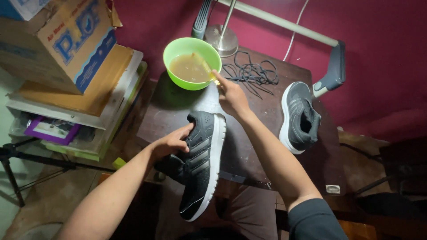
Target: The person scrubs a black sneaker with a yellow toothbrush, repeatedly dipping the brush into a green bowl of liquid. They clean the upper, sides, and sole of the shoe while holding it on their lap.
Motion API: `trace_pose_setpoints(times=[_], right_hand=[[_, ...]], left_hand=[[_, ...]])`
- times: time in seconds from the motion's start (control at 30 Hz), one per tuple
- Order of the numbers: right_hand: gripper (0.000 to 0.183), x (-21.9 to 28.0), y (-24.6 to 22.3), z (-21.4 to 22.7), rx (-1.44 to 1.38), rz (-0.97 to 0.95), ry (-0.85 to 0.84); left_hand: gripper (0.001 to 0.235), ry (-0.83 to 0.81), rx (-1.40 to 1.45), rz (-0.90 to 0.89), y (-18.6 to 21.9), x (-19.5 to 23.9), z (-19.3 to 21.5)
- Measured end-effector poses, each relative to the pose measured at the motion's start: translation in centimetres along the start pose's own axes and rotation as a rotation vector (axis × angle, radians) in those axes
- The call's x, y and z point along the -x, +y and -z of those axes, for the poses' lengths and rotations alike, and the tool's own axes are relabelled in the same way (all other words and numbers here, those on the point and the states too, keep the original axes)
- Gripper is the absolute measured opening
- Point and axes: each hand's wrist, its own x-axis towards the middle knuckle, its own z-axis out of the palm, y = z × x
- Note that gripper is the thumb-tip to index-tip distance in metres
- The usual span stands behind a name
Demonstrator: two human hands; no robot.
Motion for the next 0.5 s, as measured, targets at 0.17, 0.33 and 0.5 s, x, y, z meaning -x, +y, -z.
trace_pose_setpoints(times=[0.17,0.33,0.5], right_hand=[[0.058,-0.4,0.5,0.9,-0.053,0.02,-0.045],[0.069,1.6,-0.8,4.0,-0.289,-0.077,-0.068],[0.067,7.0,-3.5,10.2,-0.544,-0.07,-0.258]], left_hand=[[0.056,0.002,0.034,-0.005,-1.2,0.1,-0.1],[0.08,-0.003,0.028,-0.001,-5.6,-0.7,2.2],[0.101,-0.021,-0.002,0.006,-5.6,-0.2,1.9]])
